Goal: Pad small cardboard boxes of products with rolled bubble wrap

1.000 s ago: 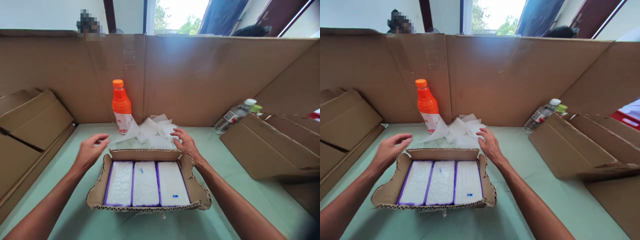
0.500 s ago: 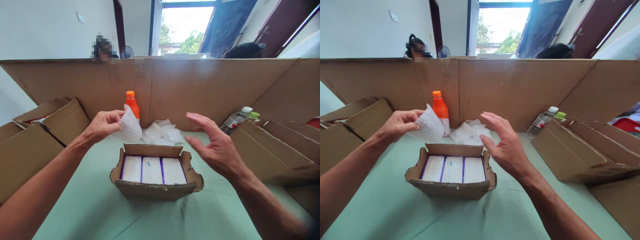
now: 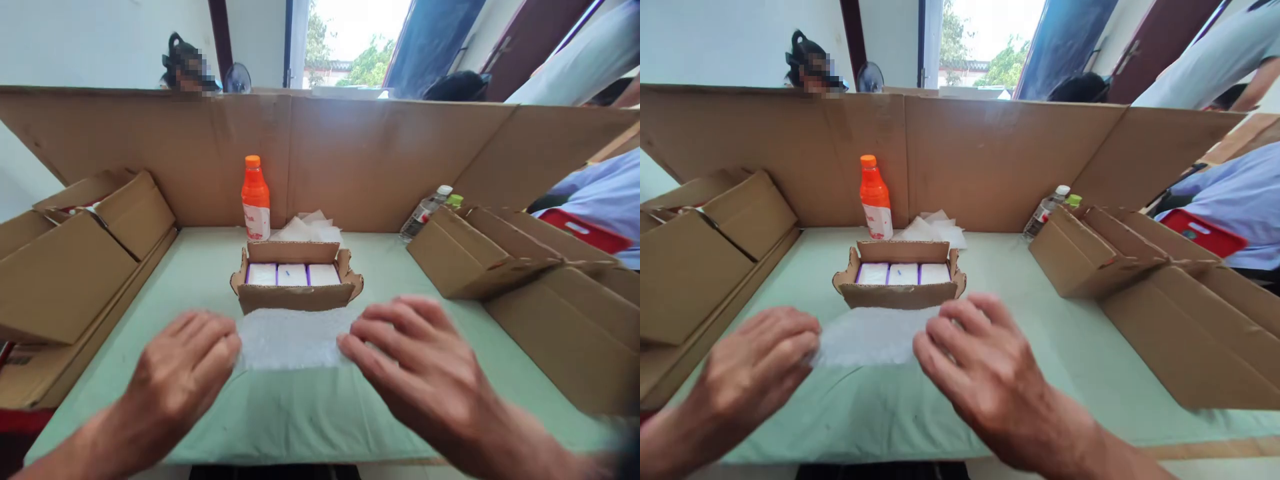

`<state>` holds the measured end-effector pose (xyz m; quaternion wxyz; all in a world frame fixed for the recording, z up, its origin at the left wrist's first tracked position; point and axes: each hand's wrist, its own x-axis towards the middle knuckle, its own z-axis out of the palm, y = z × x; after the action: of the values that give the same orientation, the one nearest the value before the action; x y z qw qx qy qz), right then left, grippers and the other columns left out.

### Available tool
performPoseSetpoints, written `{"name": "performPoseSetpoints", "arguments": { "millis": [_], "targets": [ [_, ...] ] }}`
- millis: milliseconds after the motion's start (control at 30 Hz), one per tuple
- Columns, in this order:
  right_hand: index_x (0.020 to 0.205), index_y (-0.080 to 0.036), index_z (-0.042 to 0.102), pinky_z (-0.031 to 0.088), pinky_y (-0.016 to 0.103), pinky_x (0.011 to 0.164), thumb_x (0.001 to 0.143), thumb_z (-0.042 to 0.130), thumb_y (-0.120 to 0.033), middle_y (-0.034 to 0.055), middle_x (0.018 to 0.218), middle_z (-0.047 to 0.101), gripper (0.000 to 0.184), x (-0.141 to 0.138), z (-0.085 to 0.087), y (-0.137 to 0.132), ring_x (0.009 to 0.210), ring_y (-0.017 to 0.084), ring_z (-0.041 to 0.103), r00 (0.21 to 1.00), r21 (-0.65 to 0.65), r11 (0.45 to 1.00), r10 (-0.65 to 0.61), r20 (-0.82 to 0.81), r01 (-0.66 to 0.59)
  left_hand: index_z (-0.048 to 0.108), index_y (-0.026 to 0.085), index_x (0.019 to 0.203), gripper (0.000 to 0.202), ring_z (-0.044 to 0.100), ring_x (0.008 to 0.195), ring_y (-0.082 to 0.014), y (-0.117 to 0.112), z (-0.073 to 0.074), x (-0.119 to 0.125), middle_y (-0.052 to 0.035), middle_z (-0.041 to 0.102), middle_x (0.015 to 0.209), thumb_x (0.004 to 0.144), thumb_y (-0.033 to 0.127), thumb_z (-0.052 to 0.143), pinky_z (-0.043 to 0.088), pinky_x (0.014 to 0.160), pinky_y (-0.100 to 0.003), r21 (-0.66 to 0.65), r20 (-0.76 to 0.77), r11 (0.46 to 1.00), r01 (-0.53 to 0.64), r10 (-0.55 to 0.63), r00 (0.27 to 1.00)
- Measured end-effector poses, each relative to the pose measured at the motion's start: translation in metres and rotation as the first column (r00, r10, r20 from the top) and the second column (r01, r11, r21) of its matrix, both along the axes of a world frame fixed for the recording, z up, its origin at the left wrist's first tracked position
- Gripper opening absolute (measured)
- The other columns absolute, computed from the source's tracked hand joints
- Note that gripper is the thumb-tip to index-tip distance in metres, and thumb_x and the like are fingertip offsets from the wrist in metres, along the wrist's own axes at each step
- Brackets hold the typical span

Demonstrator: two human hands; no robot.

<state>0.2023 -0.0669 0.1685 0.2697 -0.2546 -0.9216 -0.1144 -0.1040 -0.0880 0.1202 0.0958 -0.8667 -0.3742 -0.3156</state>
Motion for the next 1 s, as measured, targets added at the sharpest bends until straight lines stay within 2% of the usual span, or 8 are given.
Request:
{"name": "performPoseSetpoints", "arguments": {
  "millis": [100, 233, 367, 467, 600, 800, 900, 1000],
  "targets": [
    [0.103, -0.022, 0.069, 0.043, 0.041, 0.088, 0.094, 0.046, -0.008, 0.0068, 0.094, 0.074, 0.029, 0.002, -0.074, -0.022, 0.098, 0.023, 0.064, 0.997, -0.028, 0.997, -0.07, -0.024, 0.07, 0.062, 0.022, 0.098, 0.025, 0.065, 0.095, -0.0246, -0.026, -0.07, 0.009, -0.0076, 0.071, 0.099, 0.084, 0.003, 0.054, 0.053, 0.085, -0.041, 0.052, 0.007, 0.998, -0.033, 0.033, 0.999],
    [0.094, -0.019, 0.07, 0.044, 0.044, 0.089, 0.093, 0.053, -0.012, 0.0083, 0.096, 0.074, 0.018, 0.013, -0.158, -0.035, 0.096, 0.025, 0.065, 0.98, -0.26, 0.948, -0.155, 0.126, 0.184, 0.063, 0.019, 0.108, 0.021, 0.064, 0.101, -0.0292, -0.043, -0.131, 0.015, -0.0123, 0.07, 0.115, 0.087, 0.021, 0.06, 0.053, 0.083, -0.044, -0.248, -0.151, 0.965, -0.083, 0.046, 0.987],
    [0.105, -0.02, 0.069, 0.047, 0.044, 0.083, 0.097, 0.055, -0.024, 0.0093, 0.101, 0.074, 0.017, 0.021, -0.167, -0.04, 0.091, 0.025, 0.065, 0.965, -0.472, 0.842, -0.234, 0.117, 0.261, 0.06, 0.019, 0.12, 0.03, 0.059, 0.112, -0.0303, -0.04, -0.129, 0.012, -0.0139, 0.066, 0.124, 0.091, 0.026, 0.06, 0.049, 0.093, -0.048, -0.299, -0.055, 0.945, -0.132, 0.121, 0.991],
    [0.114, -0.019, 0.068, 0.049, 0.045, 0.087, 0.095, 0.051, -0.016, 0.0119, 0.118, 0.072, 0.026, -0.009, -0.163, -0.027, 0.109, 0.029, 0.063, 0.967, -0.452, 0.857, -0.247, 0.064, 0.249, 0.061, 0.019, 0.119, 0.03, 0.057, 0.117, -0.0279, -0.027, -0.129, 0.025, -0.012, 0.066, 0.123, 0.091, 0.011, 0.053, 0.048, 0.098, -0.046, -0.262, 0.059, 0.955, -0.137, 0.157, 0.986],
    [0.132, -0.019, 0.06, 0.047, 0.049, 0.1, 0.093, 0.055, -0.017, 0.0131, 0.144, 0.058, 0.04, -0.049, -0.189, -0.006, 0.131, 0.031, 0.053, 0.988, -0.482, 0.864, -0.108, 0.105, 0.146, 0.066, 0.018, 0.107, 0.034, 0.061, 0.111, -0.0263, -0.011, -0.158, 0.036, -0.0113, 0.07, 0.115, 0.086, 0.001, 0.045, 0.051, 0.095, -0.046, -0.359, 0.054, 0.931, -0.068, 0.094, 0.994],
    [0.125, -0.022, 0.064, 0.049, 0.053, 0.098, 0.098, 0.051, -0.028, 0.0121, 0.135, 0.065, 0.031, 0.044, -0.22, -0.025, 0.127, 0.031, 0.058, 0.916, -0.458, 0.805, -0.397, 0.055, 0.377, 0.067, 0.022, 0.103, 0.028, 0.057, 0.129, -0.0251, -0.012, -0.166, 0.007, -0.0093, 0.067, 0.129, 0.089, 0.007, 0.047, 0.051, 0.104, -0.046, -0.543, 0.292, 0.825, 0.155, 0.012, 0.956],
    [0.121, -0.023, 0.065, 0.053, 0.051, 0.094, 0.098, 0.049, -0.031, 0.0128, 0.126, 0.069, 0.028, 0.077, -0.21, -0.024, 0.118, 0.03, 0.064, 0.827, -0.463, 0.765, -0.551, -0.11, 0.448, 0.065, 0.023, 0.114, 0.025, 0.062, 0.122, -0.0254, -0.004, -0.15, -0.001, -0.0106, 0.066, 0.128, 0.09, 0.019, 0.056, 0.052, 0.103, -0.045, -0.552, 0.469, 0.833, 0.028, 0.282, 0.837],
    [0.134, -0.021, 0.055, 0.057, 0.046, 0.09, 0.095, 0.053, -0.033, 0.0148, 0.135, 0.063, 0.041, 0.058, -0.195, 0.004, 0.12, 0.029, 0.063, 0.768, -0.597, 0.712, -0.596, -0.235, 0.37, 0.052, 0.022, 0.133, 0.049, 0.062, 0.119, -0.0252, 0.022, -0.139, 0.006, -0.0126, 0.059, 0.135, 0.086, 0.031, 0.066, 0.055, 0.098, -0.043, -0.632, 0.584, 0.772, -0.066, 0.53, 0.614]
  ]
}}
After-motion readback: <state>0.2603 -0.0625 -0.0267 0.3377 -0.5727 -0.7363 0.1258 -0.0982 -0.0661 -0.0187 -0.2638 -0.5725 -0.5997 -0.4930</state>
